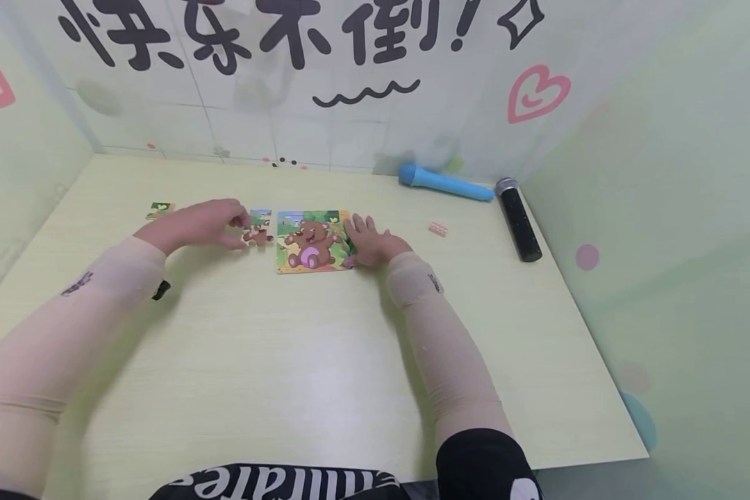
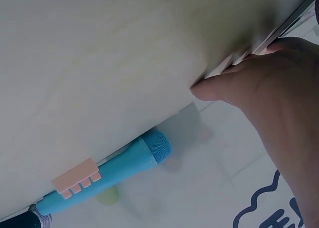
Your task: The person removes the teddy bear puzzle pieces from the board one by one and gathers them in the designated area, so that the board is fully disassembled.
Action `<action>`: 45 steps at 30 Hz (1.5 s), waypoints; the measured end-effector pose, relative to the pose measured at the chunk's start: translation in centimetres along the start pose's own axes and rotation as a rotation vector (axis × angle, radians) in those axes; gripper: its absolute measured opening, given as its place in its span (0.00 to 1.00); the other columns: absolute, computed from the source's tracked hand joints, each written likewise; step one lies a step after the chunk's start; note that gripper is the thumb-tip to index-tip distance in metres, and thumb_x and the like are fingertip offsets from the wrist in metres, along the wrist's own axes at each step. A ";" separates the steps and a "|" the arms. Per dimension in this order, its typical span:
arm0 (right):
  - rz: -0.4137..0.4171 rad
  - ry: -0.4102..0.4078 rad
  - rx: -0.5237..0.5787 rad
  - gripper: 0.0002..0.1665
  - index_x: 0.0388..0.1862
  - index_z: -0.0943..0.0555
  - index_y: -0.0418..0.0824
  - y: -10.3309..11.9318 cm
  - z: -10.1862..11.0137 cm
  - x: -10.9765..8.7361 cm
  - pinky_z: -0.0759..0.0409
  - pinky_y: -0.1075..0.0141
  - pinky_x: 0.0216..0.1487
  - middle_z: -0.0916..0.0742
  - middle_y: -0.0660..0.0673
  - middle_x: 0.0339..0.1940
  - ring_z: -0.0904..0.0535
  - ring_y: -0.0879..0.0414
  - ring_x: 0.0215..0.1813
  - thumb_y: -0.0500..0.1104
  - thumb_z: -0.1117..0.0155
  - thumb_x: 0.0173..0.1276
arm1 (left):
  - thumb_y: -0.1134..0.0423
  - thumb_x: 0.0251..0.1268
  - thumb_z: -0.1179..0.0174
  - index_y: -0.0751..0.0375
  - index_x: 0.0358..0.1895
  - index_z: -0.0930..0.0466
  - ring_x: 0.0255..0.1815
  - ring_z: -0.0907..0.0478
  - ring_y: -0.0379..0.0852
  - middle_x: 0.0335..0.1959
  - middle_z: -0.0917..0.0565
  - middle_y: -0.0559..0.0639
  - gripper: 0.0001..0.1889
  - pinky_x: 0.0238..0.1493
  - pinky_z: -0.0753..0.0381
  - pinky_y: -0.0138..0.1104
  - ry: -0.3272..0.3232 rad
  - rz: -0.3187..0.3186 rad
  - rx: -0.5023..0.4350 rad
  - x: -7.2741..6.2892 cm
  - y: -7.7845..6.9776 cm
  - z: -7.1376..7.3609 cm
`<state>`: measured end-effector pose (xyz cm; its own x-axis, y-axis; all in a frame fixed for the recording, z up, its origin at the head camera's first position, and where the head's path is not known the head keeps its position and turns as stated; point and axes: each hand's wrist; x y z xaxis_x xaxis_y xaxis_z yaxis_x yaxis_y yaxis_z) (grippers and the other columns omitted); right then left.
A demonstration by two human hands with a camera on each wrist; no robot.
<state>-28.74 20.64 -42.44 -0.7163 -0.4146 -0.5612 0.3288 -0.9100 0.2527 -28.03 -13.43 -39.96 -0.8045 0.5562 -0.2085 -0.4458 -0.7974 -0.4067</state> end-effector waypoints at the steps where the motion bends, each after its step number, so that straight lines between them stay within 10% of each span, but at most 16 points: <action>1: 0.003 0.008 -0.005 0.56 0.83 0.72 0.44 0.0 0.1 0.0 0.65 0.35 0.76 0.70 0.41 0.83 0.78 0.41 0.81 0.58 0.47 0.78 | 0.60 0.62 0.29 0.70 0.54 0.22 0.52 0.25 0.58 0.52 0.21 0.62 0.23 0.59 0.25 0.52 0.002 -0.004 -0.006 0.0 0.0 -0.1; 25: 0.001 0.025 0.029 0.58 0.83 0.72 0.47 -0.2 0.4 -0.2 0.65 0.37 0.77 0.69 0.43 0.83 0.78 0.43 0.81 0.61 0.44 0.77 | 0.57 0.60 0.27 0.62 0.47 0.20 0.40 0.31 0.51 0.39 0.25 0.54 0.18 0.44 0.28 0.45 0.005 -0.020 0.093 -0.2 0.8 -1.5; 45: 0.010 -0.005 -0.023 0.58 0.84 0.71 0.45 -0.3 0.3 -0.3 0.61 0.38 0.78 0.66 0.41 0.84 0.76 0.42 0.82 0.62 0.45 0.76 | 0.55 0.62 0.27 0.64 0.52 0.22 0.40 0.30 0.51 0.38 0.24 0.55 0.22 0.44 0.29 0.43 0.000 -0.018 0.001 -0.5 0.9 -1.4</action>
<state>-28.80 21.03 -42.14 -0.7161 -0.4240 -0.5545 0.3500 -0.9054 0.2402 -27.48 -14.10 -41.45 -0.7963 0.5702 -0.2018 -0.4605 -0.7878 -0.4090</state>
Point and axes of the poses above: each hand's wrist, its own x-axis towards the middle knuckle, its own z-axis out of the back of the hand, y = z × x
